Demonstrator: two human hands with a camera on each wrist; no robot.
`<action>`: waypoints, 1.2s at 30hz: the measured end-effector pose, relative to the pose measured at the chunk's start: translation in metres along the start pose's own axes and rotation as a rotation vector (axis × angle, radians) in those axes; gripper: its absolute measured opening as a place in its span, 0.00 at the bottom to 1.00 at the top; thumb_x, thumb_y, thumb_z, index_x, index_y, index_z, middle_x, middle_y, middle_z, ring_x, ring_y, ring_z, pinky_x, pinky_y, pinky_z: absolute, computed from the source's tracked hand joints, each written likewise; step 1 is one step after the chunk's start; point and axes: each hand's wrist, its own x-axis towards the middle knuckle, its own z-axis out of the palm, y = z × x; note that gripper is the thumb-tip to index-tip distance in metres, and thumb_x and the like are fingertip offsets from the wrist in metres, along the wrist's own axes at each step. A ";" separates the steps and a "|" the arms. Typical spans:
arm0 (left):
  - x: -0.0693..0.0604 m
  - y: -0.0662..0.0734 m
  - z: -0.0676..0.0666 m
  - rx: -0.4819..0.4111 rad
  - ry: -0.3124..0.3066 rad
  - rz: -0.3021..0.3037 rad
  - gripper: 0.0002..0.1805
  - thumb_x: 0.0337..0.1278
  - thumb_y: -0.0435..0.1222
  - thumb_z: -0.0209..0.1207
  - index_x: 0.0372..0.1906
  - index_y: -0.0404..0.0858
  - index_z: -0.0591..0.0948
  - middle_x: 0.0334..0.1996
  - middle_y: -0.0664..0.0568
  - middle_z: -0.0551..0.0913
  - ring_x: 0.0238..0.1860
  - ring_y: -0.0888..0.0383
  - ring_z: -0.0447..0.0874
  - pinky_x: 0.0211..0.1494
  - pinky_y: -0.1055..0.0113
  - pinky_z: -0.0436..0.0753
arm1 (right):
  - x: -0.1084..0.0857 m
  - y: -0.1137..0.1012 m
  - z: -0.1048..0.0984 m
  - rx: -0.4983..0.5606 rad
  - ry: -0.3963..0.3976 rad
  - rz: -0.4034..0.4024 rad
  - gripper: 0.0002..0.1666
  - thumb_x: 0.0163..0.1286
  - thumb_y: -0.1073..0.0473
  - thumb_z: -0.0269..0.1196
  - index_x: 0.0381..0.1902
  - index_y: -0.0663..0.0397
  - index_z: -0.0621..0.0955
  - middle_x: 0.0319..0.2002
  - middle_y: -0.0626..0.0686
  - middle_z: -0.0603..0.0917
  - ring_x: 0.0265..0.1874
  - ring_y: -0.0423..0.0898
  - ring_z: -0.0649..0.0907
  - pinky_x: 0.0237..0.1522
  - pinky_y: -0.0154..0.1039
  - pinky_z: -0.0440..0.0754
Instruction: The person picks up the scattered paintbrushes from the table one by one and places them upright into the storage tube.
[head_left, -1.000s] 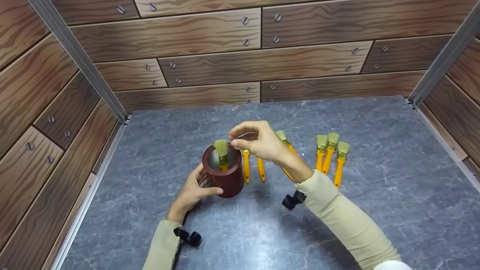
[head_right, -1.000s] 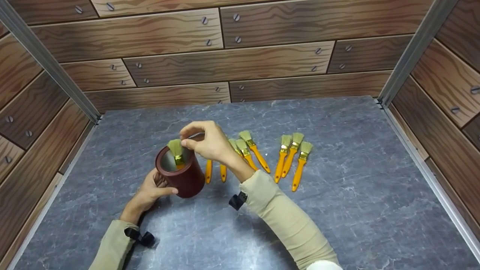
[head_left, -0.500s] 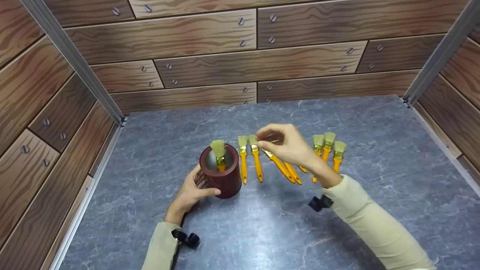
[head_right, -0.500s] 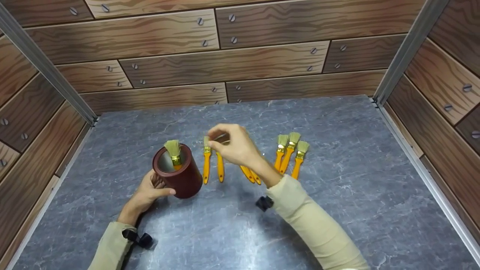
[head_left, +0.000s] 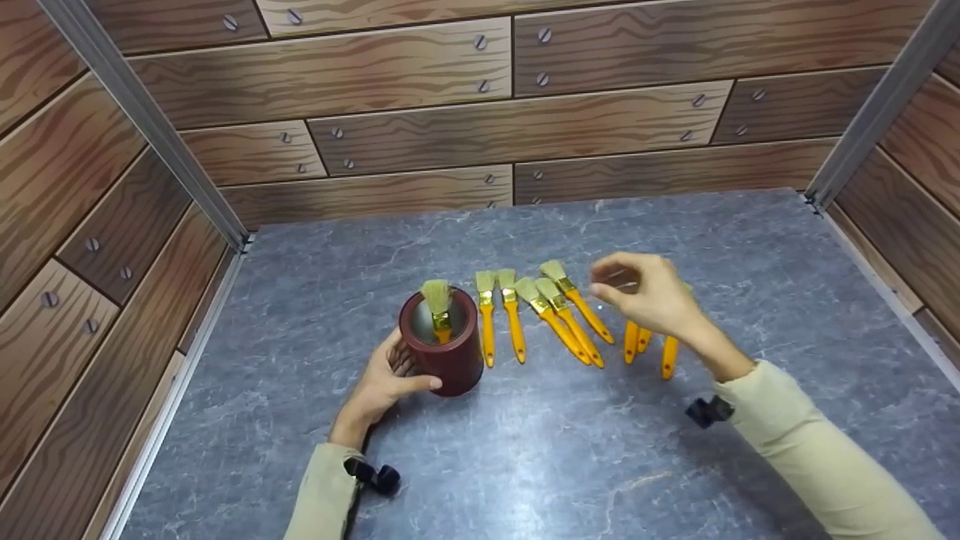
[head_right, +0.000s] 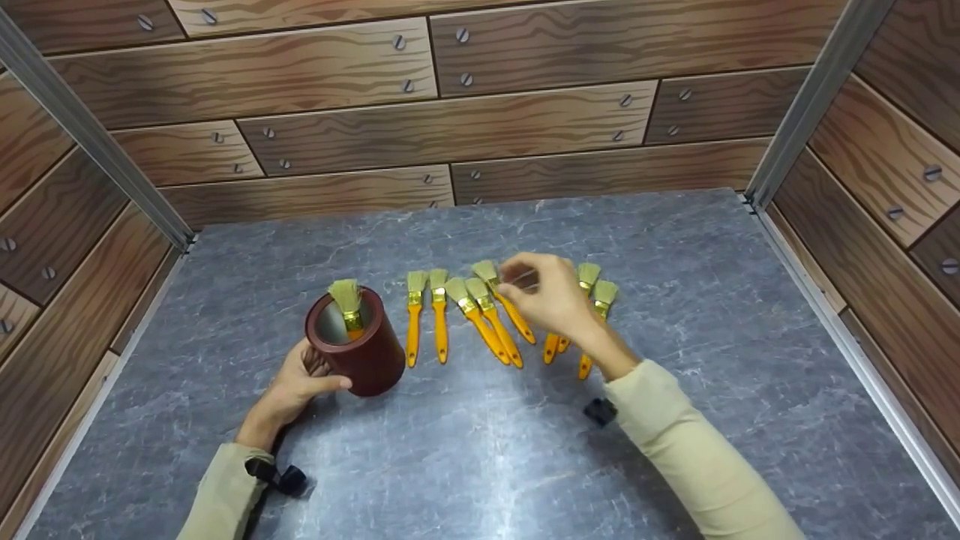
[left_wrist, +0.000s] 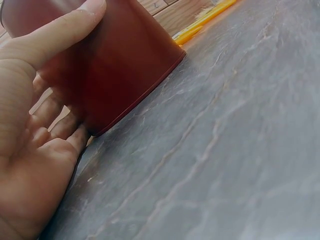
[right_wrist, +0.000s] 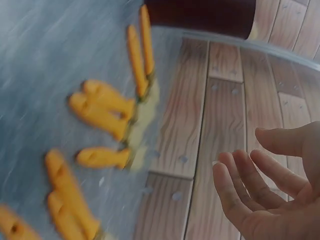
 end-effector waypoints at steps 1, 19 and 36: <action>0.000 0.000 0.000 -0.002 -0.003 0.002 0.58 0.45 0.27 0.82 0.83 0.39 0.64 0.74 0.45 0.77 0.76 0.56 0.74 0.81 0.66 0.72 | -0.002 0.005 -0.003 -0.011 0.005 0.006 0.12 0.73 0.66 0.71 0.52 0.64 0.88 0.49 0.63 0.91 0.47 0.58 0.91 0.51 0.43 0.93; -0.002 0.000 -0.001 0.005 0.000 -0.023 0.59 0.47 0.27 0.82 0.84 0.43 0.62 0.75 0.45 0.75 0.77 0.57 0.73 0.81 0.65 0.72 | -0.042 0.084 -0.029 -0.190 0.055 0.118 0.13 0.64 0.66 0.77 0.43 0.68 0.88 0.37 0.64 0.91 0.35 0.57 0.91 0.35 0.25 0.86; -0.001 0.001 -0.001 0.016 0.001 -0.021 0.58 0.46 0.28 0.82 0.83 0.43 0.65 0.76 0.46 0.75 0.78 0.54 0.71 0.83 0.63 0.69 | -0.049 0.108 -0.041 -0.233 -0.052 0.474 0.26 0.58 0.50 0.83 0.39 0.61 0.82 0.34 0.56 0.87 0.32 0.46 0.83 0.30 0.33 0.82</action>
